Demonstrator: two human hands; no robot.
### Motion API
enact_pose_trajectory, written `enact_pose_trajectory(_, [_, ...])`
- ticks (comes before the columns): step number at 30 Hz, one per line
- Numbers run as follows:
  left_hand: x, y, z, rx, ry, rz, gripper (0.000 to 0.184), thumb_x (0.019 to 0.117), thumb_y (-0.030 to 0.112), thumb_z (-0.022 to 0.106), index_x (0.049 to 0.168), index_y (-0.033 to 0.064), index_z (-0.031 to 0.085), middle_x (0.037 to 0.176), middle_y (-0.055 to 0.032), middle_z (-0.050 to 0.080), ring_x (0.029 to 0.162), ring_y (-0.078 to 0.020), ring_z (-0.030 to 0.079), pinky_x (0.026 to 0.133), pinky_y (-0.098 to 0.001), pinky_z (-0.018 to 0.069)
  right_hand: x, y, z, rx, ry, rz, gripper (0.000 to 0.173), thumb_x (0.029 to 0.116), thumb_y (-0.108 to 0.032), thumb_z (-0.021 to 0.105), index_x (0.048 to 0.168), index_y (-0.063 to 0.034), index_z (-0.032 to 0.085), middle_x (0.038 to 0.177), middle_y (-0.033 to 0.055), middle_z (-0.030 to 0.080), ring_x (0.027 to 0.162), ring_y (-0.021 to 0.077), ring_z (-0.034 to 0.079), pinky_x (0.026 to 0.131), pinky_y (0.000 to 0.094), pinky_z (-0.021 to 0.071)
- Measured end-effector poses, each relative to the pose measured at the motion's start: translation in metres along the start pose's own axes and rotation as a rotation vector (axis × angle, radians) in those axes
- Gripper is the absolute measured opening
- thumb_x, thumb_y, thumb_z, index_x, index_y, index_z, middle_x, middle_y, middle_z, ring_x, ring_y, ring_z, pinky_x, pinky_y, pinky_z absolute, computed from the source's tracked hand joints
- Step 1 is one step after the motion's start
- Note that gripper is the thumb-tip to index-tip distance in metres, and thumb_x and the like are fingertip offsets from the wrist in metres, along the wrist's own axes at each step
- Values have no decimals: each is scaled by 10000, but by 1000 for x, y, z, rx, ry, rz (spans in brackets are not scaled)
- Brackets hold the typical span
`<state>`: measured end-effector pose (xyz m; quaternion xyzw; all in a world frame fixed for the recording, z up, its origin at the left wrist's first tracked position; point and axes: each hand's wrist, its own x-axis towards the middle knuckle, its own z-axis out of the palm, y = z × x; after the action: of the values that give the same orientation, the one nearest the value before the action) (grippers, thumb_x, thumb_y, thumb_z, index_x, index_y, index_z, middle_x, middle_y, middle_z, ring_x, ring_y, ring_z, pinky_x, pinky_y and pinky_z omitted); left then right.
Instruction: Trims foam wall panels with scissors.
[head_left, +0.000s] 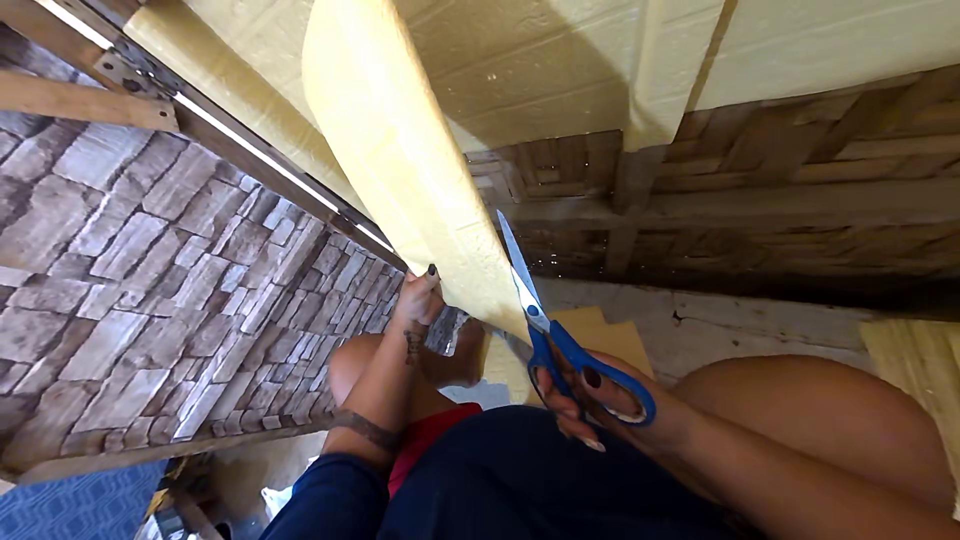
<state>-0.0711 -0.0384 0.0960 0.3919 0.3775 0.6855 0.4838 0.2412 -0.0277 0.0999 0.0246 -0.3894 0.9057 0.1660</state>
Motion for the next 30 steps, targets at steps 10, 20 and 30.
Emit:
enact_pose_trajectory(10, [4, -9, 1, 25, 15, -34, 459, 762, 438, 880, 1138, 248, 698, 1041, 12, 759, 944, -120, 732, 833, -368, 623, -1, -2, 6, -14, 108, -3, 476, 875, -582, 713, 1029, -135, 657, 741, -59, 610, 577, 32, 602, 521, 181, 536])
enact_pose_trajectory(20, [5, -11, 5, -12, 45, -37, 480, 747, 420, 897, 1140, 234, 694, 1027, -4, 762, 935, -130, 736, 821, -373, 627, 1, -2, 9, -49, 143, -1, 377, 874, -491, 764, 1010, -150, 675, 739, -73, 621, 552, 8, 583, 497, 166, 520])
enact_pose_trajectory(30, [0, -3, 5, -8, 32, -46, 435, 741, 417, 899, 1091, 233, 719, 998, 3, 765, 902, -118, 738, 803, -358, 630, 1, -7, 3, -115, 90, 18, 365, 902, -489, 734, 1039, -157, 667, 772, -68, 632, 579, 19, 606, 509, 182, 545])
